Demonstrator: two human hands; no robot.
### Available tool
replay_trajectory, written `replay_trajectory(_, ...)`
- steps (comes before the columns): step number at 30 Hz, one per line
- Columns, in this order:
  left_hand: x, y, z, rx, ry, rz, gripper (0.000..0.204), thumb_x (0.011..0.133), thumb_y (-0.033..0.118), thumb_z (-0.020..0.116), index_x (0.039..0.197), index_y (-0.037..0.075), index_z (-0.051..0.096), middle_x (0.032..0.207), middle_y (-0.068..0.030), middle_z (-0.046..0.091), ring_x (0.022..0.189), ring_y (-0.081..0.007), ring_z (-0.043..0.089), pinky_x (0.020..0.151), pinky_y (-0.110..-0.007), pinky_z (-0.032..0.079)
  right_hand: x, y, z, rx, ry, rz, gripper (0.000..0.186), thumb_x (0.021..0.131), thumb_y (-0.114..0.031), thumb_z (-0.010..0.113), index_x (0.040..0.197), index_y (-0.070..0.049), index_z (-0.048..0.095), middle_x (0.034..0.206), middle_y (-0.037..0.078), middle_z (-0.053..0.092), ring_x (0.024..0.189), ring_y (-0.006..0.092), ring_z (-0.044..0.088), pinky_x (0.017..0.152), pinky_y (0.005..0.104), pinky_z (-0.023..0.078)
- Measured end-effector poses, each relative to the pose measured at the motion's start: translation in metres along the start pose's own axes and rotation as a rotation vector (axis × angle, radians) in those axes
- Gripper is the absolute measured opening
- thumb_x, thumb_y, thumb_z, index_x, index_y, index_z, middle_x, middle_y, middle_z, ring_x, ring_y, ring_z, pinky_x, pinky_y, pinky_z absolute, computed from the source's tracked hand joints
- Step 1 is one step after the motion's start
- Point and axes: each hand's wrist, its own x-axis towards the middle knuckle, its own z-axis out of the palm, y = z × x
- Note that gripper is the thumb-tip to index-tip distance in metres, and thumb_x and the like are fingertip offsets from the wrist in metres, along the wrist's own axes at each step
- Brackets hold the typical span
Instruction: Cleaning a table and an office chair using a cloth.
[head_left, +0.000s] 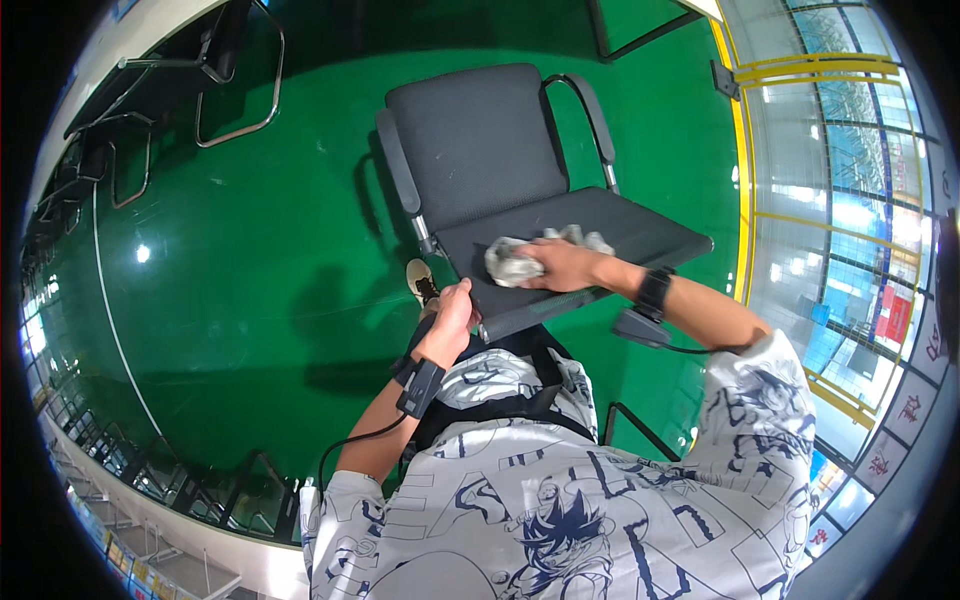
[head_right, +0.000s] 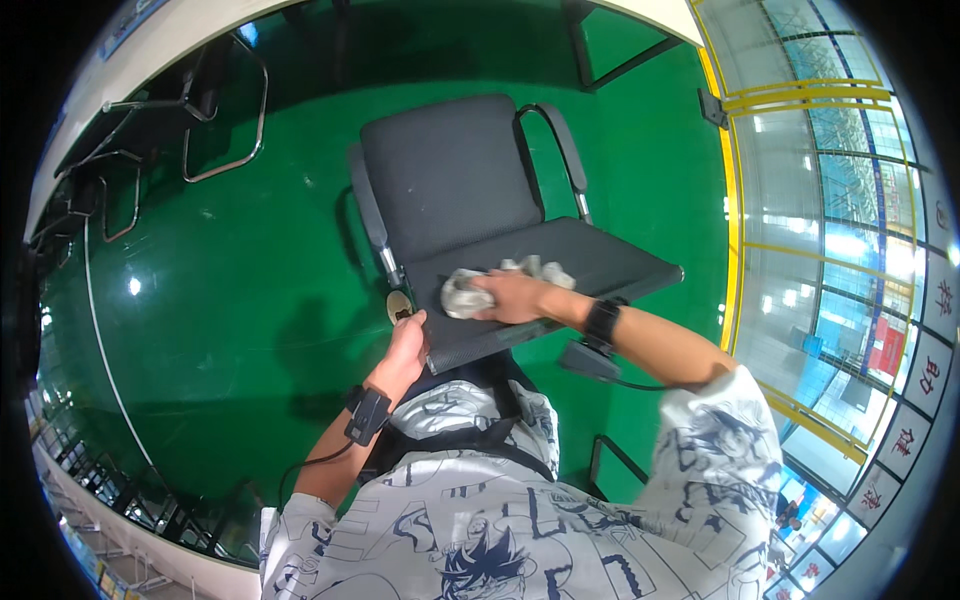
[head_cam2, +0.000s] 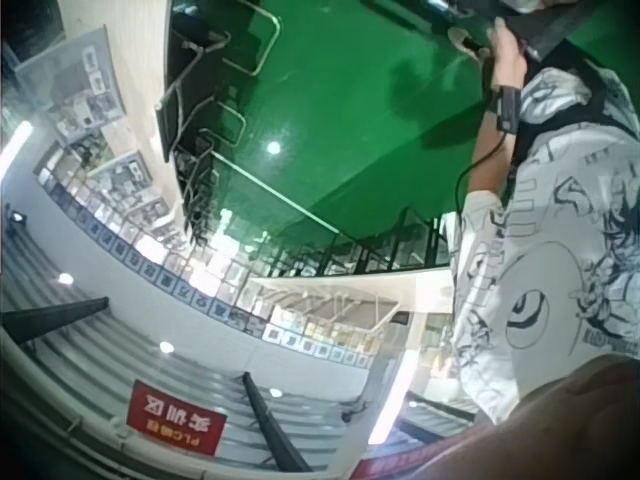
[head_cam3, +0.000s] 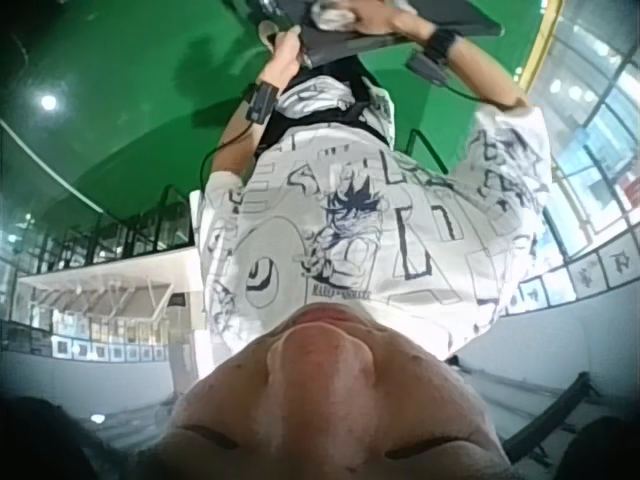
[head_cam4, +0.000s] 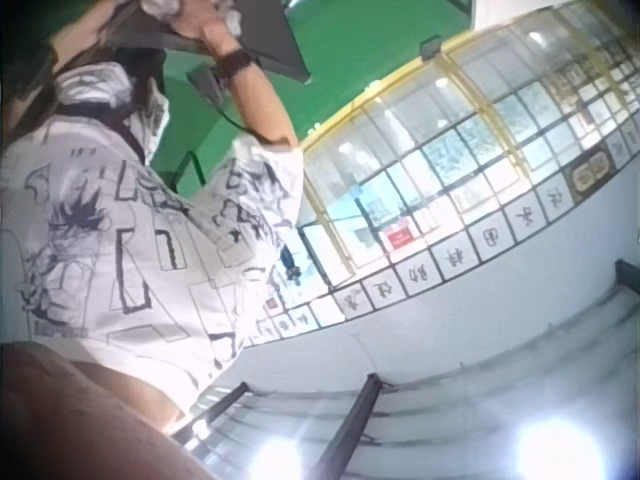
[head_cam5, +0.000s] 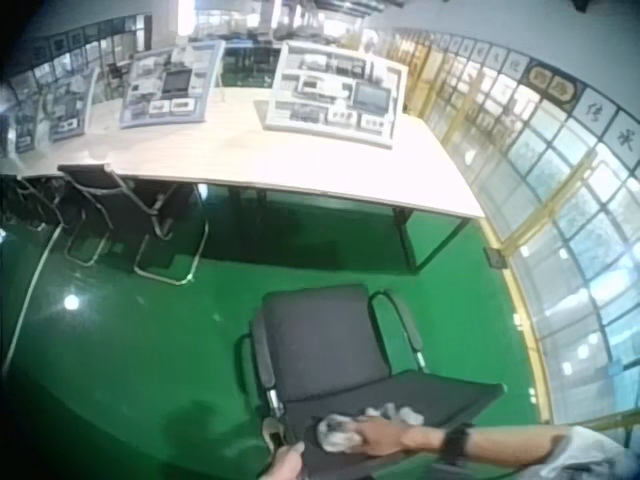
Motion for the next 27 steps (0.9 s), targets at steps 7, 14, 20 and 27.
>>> replay_trajectory(7, -0.03, 0.021, 0.018, -0.018, 0.053, -0.089, 0.027, 0.095, 0.021, 0.037, 0.108, -0.001, 0.046, 0.098, -0.0119, 0.054, 0.084, -0.0198, 0.058, 0.069, -0.034, 0.051, -0.036, 0.123, -0.059, -0.158, -0.026, 0.48, 0.059, 0.082, -0.044, 0.057, 0.127, -0.008, 0.044, 0.123, 0.02, 0.05, 0.114, 0.0386, 0.047, 0.095, 0.046, 0.038)
replay_trajectory(14, -0.035, 0.008, 0.013, -0.002, 0.192, 0.045, 0.025, 0.092, 0.018, 0.044, 0.098, -0.001, 0.058, 0.087, -0.0065, 0.059, 0.078, -0.0149, 0.057, 0.07, -0.028, 0.046, 0.104, 0.213, 0.005, -0.156, -0.056, 0.538, 0.067, 0.083, -0.053, 0.05, 0.13, -0.007, 0.037, 0.125, 0.025, 0.045, 0.116, 0.0419, 0.044, 0.097, 0.052, 0.034)
replay_trajectory(20, -0.041, 0.018, 0.029, -0.073, 0.263, 0.023, 0.024, 0.092, 0.018, 0.044, 0.087, 0.001, 0.059, 0.084, -0.0056, 0.06, 0.076, -0.0145, 0.056, 0.07, -0.029, 0.046, 0.183, 0.113, 0.04, -0.079, -0.197, 0.094, 0.071, 0.085, -0.056, 0.045, 0.135, -0.007, 0.032, 0.124, 0.021, 0.047, 0.116, 0.0367, 0.045, 0.097, 0.0487, 0.035)
replay_trajectory(27, -0.039, 0.021, 0.016, 0.05, 0.238, -0.004, 0.029, 0.093, 0.023, 0.041, 0.092, -0.002, 0.057, 0.082, -0.0072, 0.062, 0.069, -0.0152, 0.059, 0.062, -0.03, 0.048, 0.108, 0.029, 0.016, 0.28, -0.311, -0.252, 0.072, 0.089, -0.047, 0.047, 0.14, -0.003, 0.021, 0.134, 0.028, 0.035, 0.125, 0.0407, 0.034, 0.103, 0.0395, 0.029)
